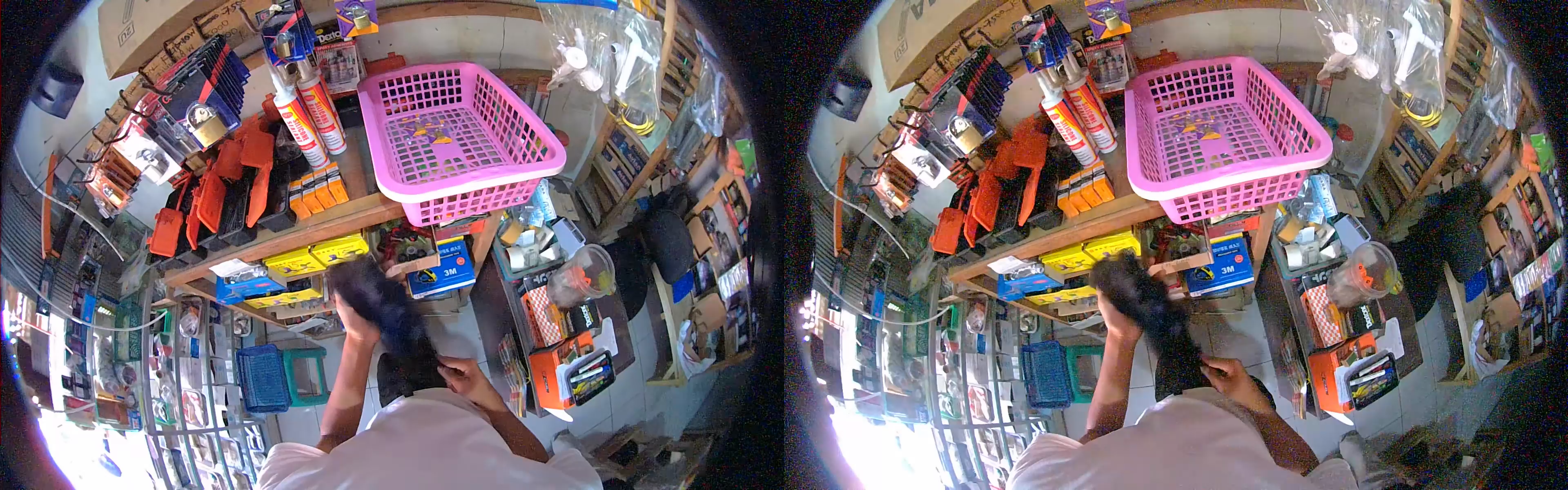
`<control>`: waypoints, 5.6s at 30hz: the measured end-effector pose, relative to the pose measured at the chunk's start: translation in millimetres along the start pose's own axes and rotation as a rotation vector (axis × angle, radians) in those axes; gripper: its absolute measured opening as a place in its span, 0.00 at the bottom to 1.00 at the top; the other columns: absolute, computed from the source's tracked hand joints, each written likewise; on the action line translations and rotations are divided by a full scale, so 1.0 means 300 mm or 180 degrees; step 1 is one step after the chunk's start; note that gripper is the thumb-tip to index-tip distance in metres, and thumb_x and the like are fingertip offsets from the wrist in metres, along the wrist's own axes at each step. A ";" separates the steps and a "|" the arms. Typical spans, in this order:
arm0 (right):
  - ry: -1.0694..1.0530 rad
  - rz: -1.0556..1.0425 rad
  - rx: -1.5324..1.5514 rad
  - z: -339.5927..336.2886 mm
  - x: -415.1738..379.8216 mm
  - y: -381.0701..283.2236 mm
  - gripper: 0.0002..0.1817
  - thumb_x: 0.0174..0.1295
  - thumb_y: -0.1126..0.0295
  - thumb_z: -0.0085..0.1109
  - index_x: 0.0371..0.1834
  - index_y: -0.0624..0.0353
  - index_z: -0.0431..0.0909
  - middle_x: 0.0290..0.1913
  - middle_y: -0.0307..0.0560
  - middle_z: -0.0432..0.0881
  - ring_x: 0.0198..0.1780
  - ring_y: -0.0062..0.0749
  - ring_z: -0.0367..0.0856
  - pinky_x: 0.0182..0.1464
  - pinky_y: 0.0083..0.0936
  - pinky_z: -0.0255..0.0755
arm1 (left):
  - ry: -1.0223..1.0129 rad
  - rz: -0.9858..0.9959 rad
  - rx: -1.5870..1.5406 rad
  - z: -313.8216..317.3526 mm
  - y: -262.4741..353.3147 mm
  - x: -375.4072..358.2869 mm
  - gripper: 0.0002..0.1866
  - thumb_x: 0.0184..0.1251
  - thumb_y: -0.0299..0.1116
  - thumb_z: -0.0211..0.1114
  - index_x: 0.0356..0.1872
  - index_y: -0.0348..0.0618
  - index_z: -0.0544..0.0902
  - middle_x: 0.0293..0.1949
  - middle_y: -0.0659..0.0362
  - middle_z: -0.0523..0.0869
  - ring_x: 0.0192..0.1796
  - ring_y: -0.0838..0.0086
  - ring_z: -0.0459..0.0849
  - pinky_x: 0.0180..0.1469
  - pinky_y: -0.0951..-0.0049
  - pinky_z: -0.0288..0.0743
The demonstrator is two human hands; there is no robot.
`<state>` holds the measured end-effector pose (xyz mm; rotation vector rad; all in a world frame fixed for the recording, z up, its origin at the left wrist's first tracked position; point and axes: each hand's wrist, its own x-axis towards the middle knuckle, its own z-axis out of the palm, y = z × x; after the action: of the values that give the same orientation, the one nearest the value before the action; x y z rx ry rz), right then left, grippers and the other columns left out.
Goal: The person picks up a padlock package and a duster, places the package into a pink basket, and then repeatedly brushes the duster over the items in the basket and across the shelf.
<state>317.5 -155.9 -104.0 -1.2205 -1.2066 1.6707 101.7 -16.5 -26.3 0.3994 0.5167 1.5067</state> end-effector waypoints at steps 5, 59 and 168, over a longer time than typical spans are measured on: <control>0.0208 -0.0202 -0.0234 -0.007 -0.006 0.023 0.17 0.69 0.72 0.56 0.59 0.62 0.78 0.22 0.29 0.71 0.23 0.11 0.65 0.24 0.16 0.60 | -0.0143 -0.0289 -0.0352 -0.001 -0.003 0.004 0.33 0.73 0.60 0.40 0.68 0.48 0.68 0.63 0.50 0.76 0.65 0.54 0.73 0.69 0.48 0.62; -0.0294 -0.0347 -0.0516 -0.036 -0.136 0.003 0.18 0.69 0.62 0.59 0.56 0.60 0.72 0.43 0.42 0.79 0.47 0.25 0.76 0.50 0.26 0.72 | 0.0253 0.0363 0.0427 -0.068 0.104 0.010 0.27 0.75 0.56 0.44 0.51 0.40 0.76 0.35 0.52 0.82 0.36 0.62 0.81 0.43 0.65 0.77; 0.0365 -0.0842 -0.0163 -0.245 -0.145 -0.036 0.23 0.66 0.62 0.59 0.60 0.65 0.77 0.30 0.32 0.77 0.22 0.13 0.64 0.26 0.14 0.58 | 0.0715 -0.0782 0.1443 0.009 0.279 -0.015 0.61 0.53 0.84 0.21 0.66 0.35 0.68 0.41 0.44 0.85 0.29 0.56 0.85 0.38 0.63 0.84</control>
<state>400.6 -173.4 -89.6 -1.1171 -1.2851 1.3666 33.5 -17.7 22.5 0.4982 1.0558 1.1958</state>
